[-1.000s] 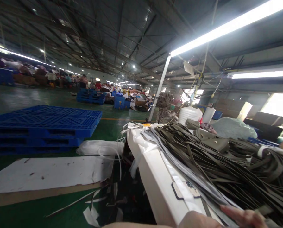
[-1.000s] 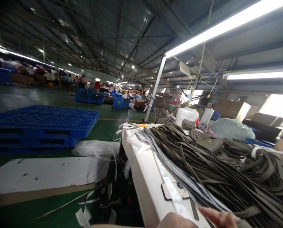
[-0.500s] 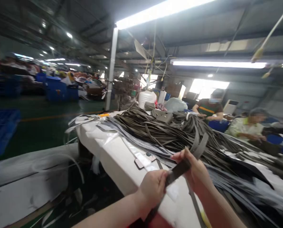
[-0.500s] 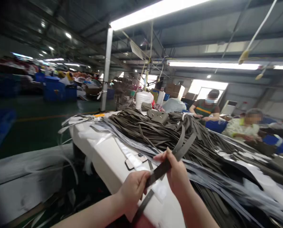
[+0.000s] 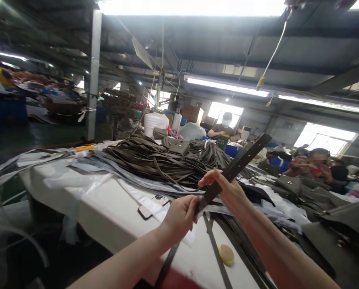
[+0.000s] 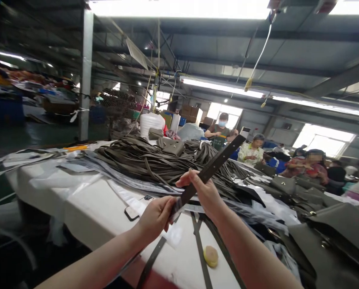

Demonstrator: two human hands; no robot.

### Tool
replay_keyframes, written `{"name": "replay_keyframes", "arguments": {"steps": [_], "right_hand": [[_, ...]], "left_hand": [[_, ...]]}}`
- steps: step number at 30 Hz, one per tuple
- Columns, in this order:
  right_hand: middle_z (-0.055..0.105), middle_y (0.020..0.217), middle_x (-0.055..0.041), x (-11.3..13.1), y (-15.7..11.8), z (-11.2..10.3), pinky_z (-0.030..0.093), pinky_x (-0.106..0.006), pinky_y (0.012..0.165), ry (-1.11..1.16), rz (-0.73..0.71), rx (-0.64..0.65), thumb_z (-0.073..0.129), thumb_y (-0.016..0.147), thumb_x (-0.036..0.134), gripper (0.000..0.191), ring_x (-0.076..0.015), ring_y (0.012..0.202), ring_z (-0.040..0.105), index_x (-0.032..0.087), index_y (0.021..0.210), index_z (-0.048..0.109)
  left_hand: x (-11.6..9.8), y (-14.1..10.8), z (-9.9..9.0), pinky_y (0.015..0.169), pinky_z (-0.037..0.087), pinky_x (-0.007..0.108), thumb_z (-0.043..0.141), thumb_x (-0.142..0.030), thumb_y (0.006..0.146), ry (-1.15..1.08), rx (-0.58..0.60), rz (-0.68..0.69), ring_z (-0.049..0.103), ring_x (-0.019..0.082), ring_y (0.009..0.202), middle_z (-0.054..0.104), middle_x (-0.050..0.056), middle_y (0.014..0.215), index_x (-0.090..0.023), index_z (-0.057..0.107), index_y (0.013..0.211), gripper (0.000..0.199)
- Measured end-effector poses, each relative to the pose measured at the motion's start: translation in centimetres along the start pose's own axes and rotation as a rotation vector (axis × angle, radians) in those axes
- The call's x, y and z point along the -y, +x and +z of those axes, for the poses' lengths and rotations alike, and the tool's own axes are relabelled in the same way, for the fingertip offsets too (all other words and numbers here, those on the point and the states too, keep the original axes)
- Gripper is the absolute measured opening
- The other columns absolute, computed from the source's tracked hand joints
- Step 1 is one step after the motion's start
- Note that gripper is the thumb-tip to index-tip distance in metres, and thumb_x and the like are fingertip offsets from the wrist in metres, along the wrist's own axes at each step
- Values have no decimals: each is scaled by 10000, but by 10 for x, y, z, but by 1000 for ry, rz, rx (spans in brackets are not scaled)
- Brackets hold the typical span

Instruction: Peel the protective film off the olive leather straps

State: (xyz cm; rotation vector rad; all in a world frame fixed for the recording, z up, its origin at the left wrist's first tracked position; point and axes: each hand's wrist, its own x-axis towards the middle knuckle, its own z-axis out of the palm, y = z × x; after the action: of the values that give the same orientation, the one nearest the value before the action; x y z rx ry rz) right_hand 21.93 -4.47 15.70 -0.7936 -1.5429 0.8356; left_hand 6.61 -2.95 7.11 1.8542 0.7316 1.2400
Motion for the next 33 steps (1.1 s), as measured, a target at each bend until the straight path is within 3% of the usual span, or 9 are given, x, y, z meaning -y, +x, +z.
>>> {"name": "replay_keyframes", "arguments": {"steps": [3, 6, 12, 17, 20, 24, 27, 30, 33], "right_hand": [[722, 728, -59, 13, 10, -24, 512, -329, 738, 58, 14, -98, 668, 804, 662, 485, -216, 731, 673, 181, 761, 716], [754, 826, -99, 22, 17, -35, 515, -364, 835, 69, 54, -56, 626, 794, 723, 571, -251, 847, 696, 165, 803, 746], [766, 922, -105, 32, 23, -26, 497, -398, 921, 57, 72, 58, 556, 812, 764, 639, -277, 963, 692, 173, 913, 777], [737, 762, -61, 31, 20, -21, 509, -347, 801, -33, 74, 43, 559, 818, 754, 624, -222, 765, 671, 180, 888, 794], [749, 832, -74, 35, 14, -24, 508, -368, 839, -70, 90, 69, 527, 819, 775, 654, -247, 840, 679, 187, 920, 794], [753, 986, -108, 44, 9, -32, 474, -410, 944, -144, 97, 101, 483, 809, 813, 717, -294, 999, 664, 180, 952, 789], [743, 1053, -121, 46, 10, -39, 424, -417, 1018, -187, 58, 107, 475, 824, 802, 711, -306, 1092, 635, 175, 949, 787], [744, 1050, -126, 45, 11, -44, 430, -414, 1013, -173, 69, 142, 504, 828, 782, 679, -306, 1104, 634, 174, 947, 784], [750, 1032, -119, 45, 12, -47, 459, -405, 971, -124, 70, 156, 531, 841, 749, 631, -298, 1081, 648, 181, 953, 781]], "left_hand": [[4, 0, 4, 399, 333, 182, 353, -553, 968, -48, 28, -4, 468, 82, 385, 550, -23, 530, -178, 518, 667, 509], [-4, 7, 2, 417, 366, 178, 349, -552, 974, -63, 19, 39, 491, 80, 404, 600, -5, 571, -169, 543, 695, 513], [-44, 33, -6, 377, 340, 173, 377, -571, 962, -109, 4, 105, 460, 71, 370, 605, -10, 558, -165, 539, 707, 506], [-65, 46, -4, 372, 312, 171, 396, -570, 961, -118, -16, 202, 427, 66, 351, 552, -41, 506, -162, 579, 780, 483], [-59, 48, -2, 382, 348, 185, 452, -668, 899, -294, 95, 81, 468, 84, 359, 609, -13, 546, -149, 592, 805, 545], [-44, 46, -11, 549, 510, 259, 334, -746, 896, -596, 511, -304, 648, 160, 532, 722, 111, 723, -82, 664, 879, 742], [-40, 41, -22, 658, 525, 254, 390, -632, 951, -615, 745, -383, 711, 180, 688, 747, 140, 806, -59, 694, 926, 649], [-41, 34, -26, 658, 530, 255, 505, -573, 934, -622, 756, -301, 712, 172, 664, 750, 113, 791, -79, 691, 967, 528], [-43, 31, -19, 577, 530, 248, 593, -655, 841, -614, 669, -269, 690, 165, 579, 741, 101, 753, -93, 676, 961, 580]]}}
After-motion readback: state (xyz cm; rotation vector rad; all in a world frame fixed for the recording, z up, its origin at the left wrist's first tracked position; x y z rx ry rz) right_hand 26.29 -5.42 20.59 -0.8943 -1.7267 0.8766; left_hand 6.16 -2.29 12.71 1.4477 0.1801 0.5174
